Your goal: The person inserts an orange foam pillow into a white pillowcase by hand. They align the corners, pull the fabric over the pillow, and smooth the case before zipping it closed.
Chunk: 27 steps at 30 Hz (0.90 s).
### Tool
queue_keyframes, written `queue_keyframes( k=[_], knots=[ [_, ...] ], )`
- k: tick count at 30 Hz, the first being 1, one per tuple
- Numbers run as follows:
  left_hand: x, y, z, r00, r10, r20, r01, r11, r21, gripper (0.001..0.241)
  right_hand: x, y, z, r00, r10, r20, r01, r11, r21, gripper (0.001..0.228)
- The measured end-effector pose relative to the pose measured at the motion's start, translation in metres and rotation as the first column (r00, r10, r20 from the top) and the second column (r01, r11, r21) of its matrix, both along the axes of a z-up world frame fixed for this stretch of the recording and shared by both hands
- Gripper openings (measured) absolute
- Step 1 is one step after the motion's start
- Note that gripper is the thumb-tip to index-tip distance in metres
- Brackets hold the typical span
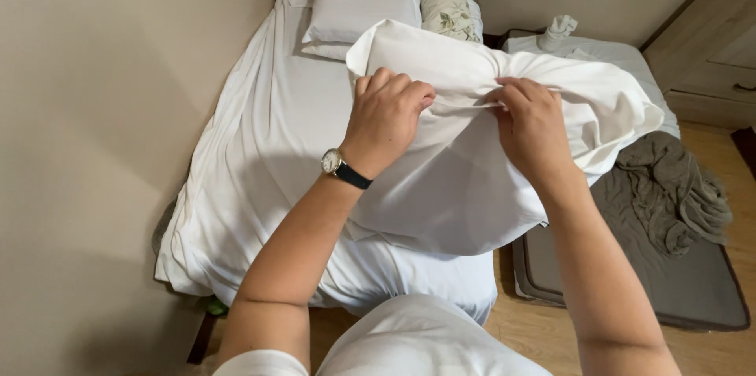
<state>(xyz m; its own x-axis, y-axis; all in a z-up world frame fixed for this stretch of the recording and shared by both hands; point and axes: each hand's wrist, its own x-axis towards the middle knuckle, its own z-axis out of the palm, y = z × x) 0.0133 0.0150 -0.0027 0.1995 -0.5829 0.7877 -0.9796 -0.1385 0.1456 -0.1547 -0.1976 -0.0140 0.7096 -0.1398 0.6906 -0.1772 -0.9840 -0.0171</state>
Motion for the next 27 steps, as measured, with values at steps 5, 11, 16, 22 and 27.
queue_keyframes(
  k=[5,11,16,22,27],
  knots=[
    [0.001,-0.017,0.010,0.997,0.009,0.070,-0.009,1.000,0.006,0.018,0.021,-0.020,-0.010,0.993,-0.115,-0.024,0.113,0.992,-0.056,0.008],
    [-0.005,-0.026,0.020,0.967,0.158,0.199,-0.161,0.987,-0.003,0.055,0.032,-0.021,-0.016,0.994,-0.007,0.109,0.011,0.999,-0.030,0.019],
    [-0.018,-0.039,0.013,0.959,0.147,0.242,-0.161,0.986,0.038,0.079,0.027,-0.012,-0.006,0.989,0.071,0.129,-0.080,0.995,0.066,0.038],
    [-0.030,-0.052,0.022,0.972,0.134,0.195,-0.124,0.990,-0.060,0.016,0.028,-0.003,-0.003,0.988,0.072,0.137,-0.093,0.984,0.154,0.028],
    [-0.031,-0.065,0.020,0.978,0.117,0.175,-0.117,0.993,-0.012,0.022,0.029,-0.002,-0.003,0.983,0.074,0.169,-0.096,0.988,0.122,0.021]
  ],
)
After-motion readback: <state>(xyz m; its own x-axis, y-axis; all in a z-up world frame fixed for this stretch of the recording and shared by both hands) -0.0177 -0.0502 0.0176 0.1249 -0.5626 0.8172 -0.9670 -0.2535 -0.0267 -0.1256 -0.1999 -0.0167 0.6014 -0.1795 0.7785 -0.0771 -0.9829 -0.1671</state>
